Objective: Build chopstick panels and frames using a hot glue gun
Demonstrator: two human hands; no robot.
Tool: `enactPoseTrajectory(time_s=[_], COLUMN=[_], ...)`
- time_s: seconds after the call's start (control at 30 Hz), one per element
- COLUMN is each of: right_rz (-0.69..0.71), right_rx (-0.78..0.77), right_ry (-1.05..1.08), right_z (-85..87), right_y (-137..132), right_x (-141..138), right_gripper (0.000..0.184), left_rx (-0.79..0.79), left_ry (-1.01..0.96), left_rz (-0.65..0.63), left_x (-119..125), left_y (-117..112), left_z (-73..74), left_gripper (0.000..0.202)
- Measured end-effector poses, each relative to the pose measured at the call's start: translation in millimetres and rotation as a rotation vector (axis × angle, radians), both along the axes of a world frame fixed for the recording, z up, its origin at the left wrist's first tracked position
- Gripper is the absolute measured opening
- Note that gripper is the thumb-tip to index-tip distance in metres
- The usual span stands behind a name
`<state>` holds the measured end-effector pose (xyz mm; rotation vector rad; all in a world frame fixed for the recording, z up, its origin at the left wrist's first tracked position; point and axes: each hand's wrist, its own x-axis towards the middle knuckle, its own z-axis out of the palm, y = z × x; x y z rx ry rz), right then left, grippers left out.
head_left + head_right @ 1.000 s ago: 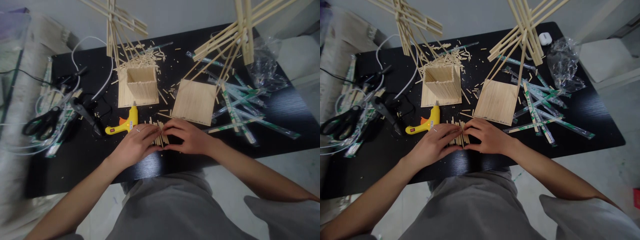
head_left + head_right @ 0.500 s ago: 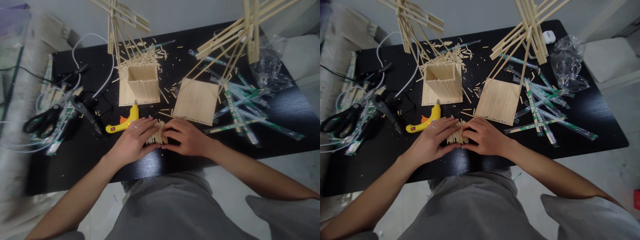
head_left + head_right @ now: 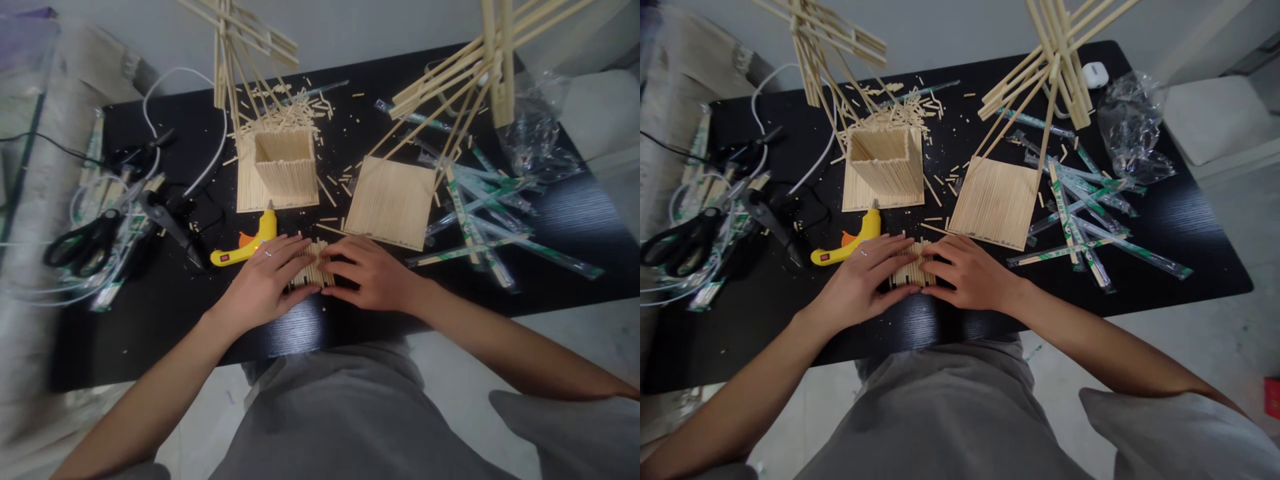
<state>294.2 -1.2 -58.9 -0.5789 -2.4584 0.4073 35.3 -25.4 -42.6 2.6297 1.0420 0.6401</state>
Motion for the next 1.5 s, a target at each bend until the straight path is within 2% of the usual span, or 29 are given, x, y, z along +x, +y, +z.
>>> enactPoseTrajectory(time_s=[0.47,0.73,0.97,1.23,1.5], right_rz=[-0.007,0.003,0.003,0.035,-0.004], right_rx=[-0.012,0.002,0.01,-0.037,-0.04], right_ry=[0.019,0.038,0.033,0.045,0.051], right_z=[-2.0,-3.6,-2.7,-2.8,1.0], right_y=[0.0,1.0,0.5,0.7,-0.8], right_x=[-0.1,-0.4,-0.6,2.3,8.0], right_gripper=[0.026,0.025,0.02,0.028,0.025], left_rx=[-0.028,-0.095,-0.102,-0.11,-0.059], left_ry=[0.018,0.167,0.128,0.078,0.083], left_rz=[-0.019,-0.045,-0.042,-0.04,-0.03], left_x=[1.4,6.0,6.3,5.6,1.9], left_y=[1.8,5.1,6.7,5.9,1.8], left_z=[2.7,9.9,9.8,10.5,8.7], left_gripper=[0.045,0.048,0.051,0.05,0.052])
